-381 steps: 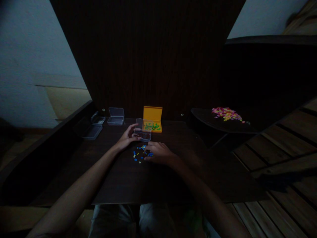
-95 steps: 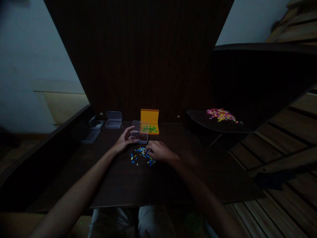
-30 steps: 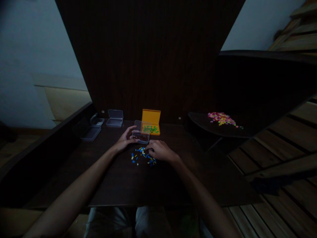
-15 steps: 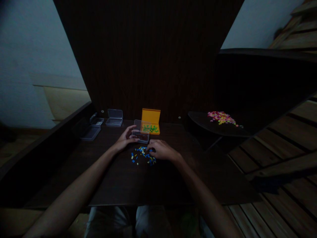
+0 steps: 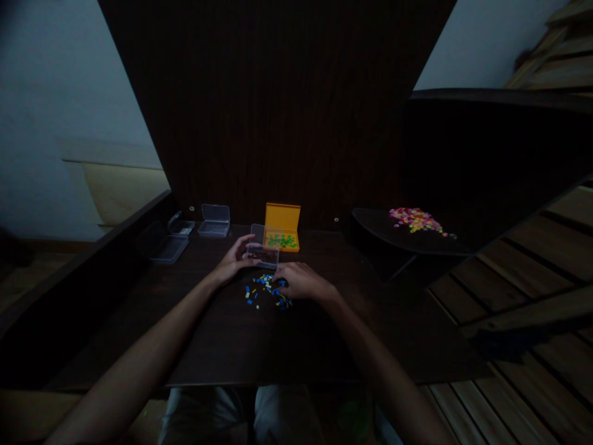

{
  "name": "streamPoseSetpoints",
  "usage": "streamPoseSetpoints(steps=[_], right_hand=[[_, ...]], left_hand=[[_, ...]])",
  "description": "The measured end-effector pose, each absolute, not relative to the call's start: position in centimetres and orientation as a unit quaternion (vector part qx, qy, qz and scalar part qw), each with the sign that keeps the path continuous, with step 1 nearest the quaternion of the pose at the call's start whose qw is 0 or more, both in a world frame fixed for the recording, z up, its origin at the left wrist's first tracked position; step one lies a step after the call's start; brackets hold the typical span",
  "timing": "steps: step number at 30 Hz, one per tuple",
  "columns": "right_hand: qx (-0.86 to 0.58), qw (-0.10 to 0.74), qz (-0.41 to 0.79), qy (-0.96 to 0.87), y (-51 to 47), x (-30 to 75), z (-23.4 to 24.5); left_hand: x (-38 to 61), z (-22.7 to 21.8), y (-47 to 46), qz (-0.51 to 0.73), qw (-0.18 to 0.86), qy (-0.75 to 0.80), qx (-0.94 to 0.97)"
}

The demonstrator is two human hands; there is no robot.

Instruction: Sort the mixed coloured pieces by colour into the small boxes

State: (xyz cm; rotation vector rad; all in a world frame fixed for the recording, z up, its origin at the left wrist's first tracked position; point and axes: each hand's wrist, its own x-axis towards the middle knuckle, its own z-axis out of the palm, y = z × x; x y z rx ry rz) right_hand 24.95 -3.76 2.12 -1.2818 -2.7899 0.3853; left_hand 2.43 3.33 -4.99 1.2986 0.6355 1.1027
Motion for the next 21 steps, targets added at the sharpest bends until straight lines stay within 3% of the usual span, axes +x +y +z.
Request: streamPoseSetpoints(steps=[21], right_hand=[[-0.454, 0.043, 0.106, -0.884, -3.68, 25.10, 1.87]], left_hand=[[2.41, -4.83, 3.13, 0.477, 0.610, 0.280, 0.567]])
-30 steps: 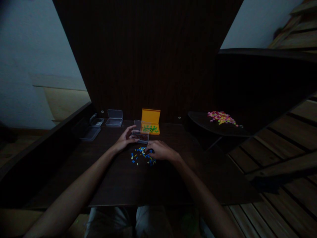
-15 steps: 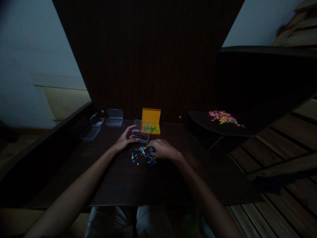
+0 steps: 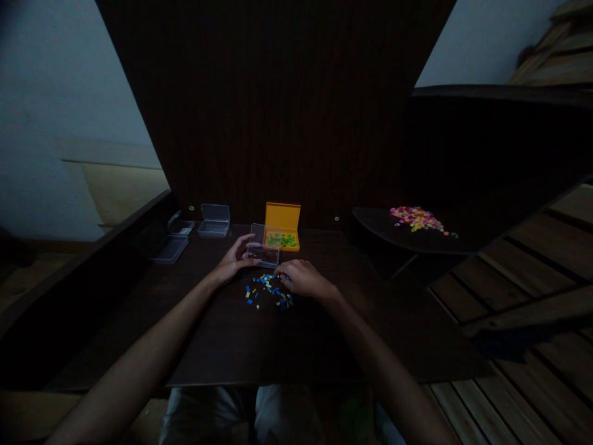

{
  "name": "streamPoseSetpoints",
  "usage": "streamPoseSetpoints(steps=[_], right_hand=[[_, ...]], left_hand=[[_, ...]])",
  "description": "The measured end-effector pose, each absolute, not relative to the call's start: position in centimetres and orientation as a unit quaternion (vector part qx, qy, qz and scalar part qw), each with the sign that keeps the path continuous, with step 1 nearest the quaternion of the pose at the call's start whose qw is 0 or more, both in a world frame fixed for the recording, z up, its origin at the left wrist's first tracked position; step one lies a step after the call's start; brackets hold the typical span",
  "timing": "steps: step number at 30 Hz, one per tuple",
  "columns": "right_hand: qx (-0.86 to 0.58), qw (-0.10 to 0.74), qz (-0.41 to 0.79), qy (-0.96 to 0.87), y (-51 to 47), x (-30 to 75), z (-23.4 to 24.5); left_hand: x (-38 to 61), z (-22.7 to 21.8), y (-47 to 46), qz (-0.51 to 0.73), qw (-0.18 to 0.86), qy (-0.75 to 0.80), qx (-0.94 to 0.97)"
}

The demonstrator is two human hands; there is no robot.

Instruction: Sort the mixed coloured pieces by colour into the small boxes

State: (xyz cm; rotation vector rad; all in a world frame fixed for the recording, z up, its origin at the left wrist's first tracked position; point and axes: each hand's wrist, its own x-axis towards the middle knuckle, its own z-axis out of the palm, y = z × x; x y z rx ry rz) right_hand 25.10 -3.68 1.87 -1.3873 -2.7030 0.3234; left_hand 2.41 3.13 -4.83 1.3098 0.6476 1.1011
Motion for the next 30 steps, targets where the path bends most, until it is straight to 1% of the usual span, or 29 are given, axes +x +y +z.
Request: streamPoseSetpoints(steps=[3, 8, 18, 25, 30], right_hand=[[-0.466, 0.042, 0.099, -0.878, -3.8, 25.3, 2.0], [-0.428, 0.050, 0.116, -0.895, -3.8, 25.2, 2.1], [-0.418, 0.011, 0.141, -0.897, -3.7, 24.5, 2.2], [-0.438, -0.024, 0.112, -0.891, -3.8, 23.8, 2.7], [-0.444, -0.024, 0.113, -0.889, -4.0, 23.5, 2.9]], left_hand=[[2.4, -4.7, 3.1, 0.477, 0.616, 0.283, 0.560], [2.4, -4.7, 3.1, 0.480, 0.618, 0.278, 0.557], [2.4, -4.8, 3.2, 0.475, 0.616, 0.280, 0.563], [2.4, -4.8, 3.2, 0.478, 0.619, 0.282, 0.556], [2.5, -4.8, 3.2, 0.482, 0.614, 0.274, 0.562]])
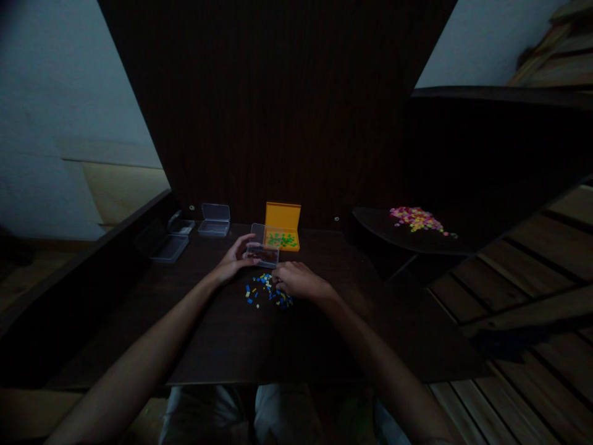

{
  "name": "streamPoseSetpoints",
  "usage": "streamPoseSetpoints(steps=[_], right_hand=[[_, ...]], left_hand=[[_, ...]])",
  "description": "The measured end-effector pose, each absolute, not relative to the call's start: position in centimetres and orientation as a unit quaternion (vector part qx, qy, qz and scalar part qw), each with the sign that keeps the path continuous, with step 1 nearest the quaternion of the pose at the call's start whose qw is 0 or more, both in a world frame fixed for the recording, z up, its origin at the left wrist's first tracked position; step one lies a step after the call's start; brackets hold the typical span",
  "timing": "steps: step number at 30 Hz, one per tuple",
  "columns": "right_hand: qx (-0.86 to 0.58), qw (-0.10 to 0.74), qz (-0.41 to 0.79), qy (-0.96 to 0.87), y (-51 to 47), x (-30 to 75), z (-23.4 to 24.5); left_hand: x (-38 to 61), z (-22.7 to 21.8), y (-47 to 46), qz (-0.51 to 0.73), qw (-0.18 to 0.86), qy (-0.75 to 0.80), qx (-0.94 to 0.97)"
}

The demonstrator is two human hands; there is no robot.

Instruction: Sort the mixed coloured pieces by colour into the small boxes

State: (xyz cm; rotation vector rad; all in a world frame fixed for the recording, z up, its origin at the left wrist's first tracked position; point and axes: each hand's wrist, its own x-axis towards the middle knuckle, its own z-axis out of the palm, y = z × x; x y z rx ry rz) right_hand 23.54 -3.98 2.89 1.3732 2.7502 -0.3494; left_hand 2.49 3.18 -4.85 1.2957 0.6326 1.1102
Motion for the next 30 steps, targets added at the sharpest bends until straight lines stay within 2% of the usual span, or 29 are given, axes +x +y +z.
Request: streamPoseSetpoints(steps=[30], right_hand=[[0.404, -0.018, -0.137, 0.904, -3.9, 24.6, 2.0]], left_hand=[[2.4, -4.9, 3.2, 0.475, 0.605, 0.274, 0.578]])
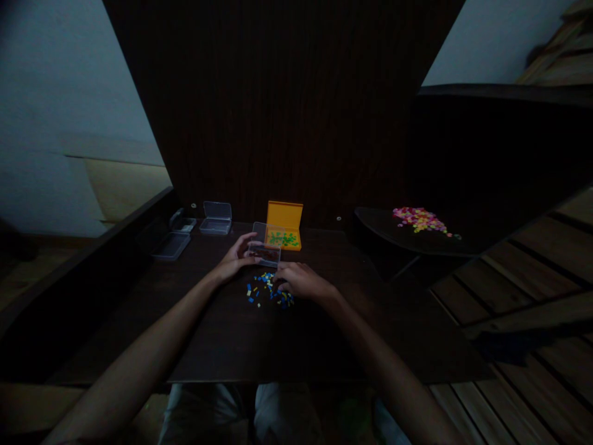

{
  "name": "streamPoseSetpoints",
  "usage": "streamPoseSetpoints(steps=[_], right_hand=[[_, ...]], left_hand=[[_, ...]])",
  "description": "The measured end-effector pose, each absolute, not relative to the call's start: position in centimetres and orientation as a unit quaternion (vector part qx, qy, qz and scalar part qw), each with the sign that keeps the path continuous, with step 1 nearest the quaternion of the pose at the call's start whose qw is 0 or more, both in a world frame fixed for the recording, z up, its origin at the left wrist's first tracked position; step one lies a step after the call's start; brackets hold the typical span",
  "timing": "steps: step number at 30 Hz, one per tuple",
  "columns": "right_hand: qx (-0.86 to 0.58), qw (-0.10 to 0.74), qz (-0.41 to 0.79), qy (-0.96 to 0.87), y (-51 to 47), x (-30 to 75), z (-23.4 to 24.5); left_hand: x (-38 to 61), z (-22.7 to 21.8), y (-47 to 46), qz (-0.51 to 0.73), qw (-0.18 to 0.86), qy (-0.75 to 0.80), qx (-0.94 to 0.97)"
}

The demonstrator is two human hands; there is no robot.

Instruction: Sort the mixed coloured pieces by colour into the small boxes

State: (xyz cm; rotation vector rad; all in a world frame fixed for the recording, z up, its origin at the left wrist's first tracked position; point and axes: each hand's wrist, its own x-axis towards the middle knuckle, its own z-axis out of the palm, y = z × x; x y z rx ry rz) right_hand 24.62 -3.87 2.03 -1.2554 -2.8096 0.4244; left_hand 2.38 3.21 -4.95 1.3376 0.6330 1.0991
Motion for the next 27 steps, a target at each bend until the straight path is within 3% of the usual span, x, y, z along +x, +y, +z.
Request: streamPoseSetpoints(steps=[18, 27], right_hand=[[-0.385, 0.065, 0.111, -0.914, -4.3, 24.8, 0.6], [-0.400, 0.227, 0.114, -0.881, -1.9, 24.8, 2.6]], left_hand=[[2.4, -4.4, 2.9, 0.473, 0.623, 0.280, 0.556], [2.4, -4.8, 3.1, 0.477, 0.617, 0.275, 0.562]])
